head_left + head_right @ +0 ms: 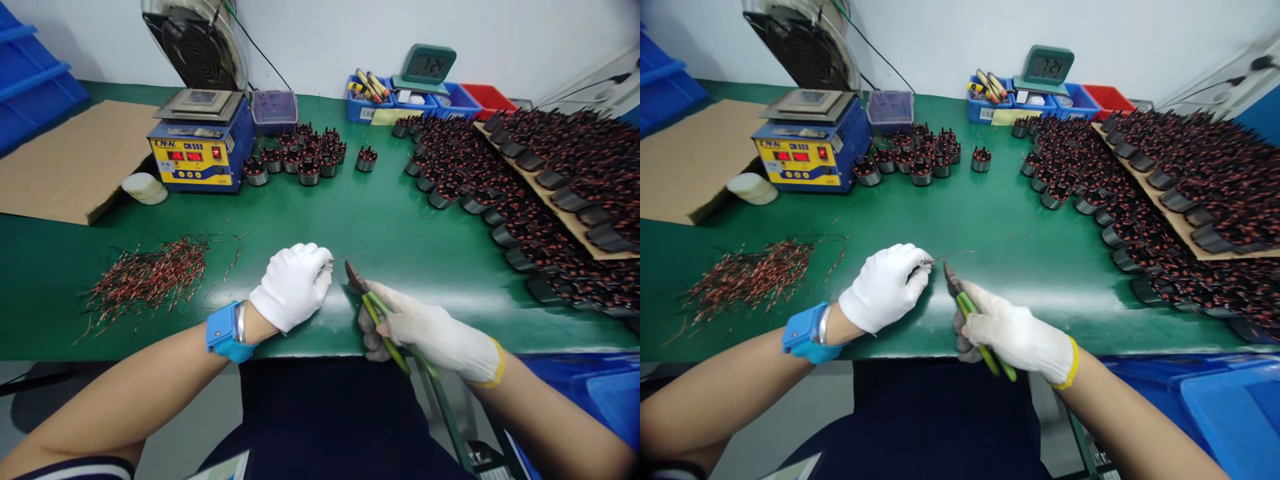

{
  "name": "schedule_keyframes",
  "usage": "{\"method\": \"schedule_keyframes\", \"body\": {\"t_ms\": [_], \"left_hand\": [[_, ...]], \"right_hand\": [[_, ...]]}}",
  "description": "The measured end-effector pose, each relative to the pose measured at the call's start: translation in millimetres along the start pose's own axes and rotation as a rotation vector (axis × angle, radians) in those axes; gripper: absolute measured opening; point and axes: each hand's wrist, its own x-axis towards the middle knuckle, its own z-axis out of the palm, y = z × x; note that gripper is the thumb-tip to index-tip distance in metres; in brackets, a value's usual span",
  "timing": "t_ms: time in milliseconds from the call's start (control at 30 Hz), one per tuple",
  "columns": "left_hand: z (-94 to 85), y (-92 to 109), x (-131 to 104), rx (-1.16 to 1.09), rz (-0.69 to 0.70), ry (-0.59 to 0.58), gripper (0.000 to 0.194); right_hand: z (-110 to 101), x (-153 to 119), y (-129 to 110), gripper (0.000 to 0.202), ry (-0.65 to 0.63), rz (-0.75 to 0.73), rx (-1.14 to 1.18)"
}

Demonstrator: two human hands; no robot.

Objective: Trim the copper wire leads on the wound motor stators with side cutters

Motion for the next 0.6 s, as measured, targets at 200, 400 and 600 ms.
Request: {"method": "schedule_keyframes", "body": {"t_ms": [200,400,600], "left_hand": [[-0.6,0,0,0.011,0.021,0.003,0.018],[1.1,0,2,0.014,0.015,0.008,0.018],[-7.3,-1,-3,-0.232,-0.104,0.026,0.027]], "right_hand": [[3,9,-8,0.055,-0.067,-0.009,0.073],[12,19,-15,0.054,0.009,0.056,0.012],[7,19,-16,0.053,0.095,0.076,-0.425]]}}
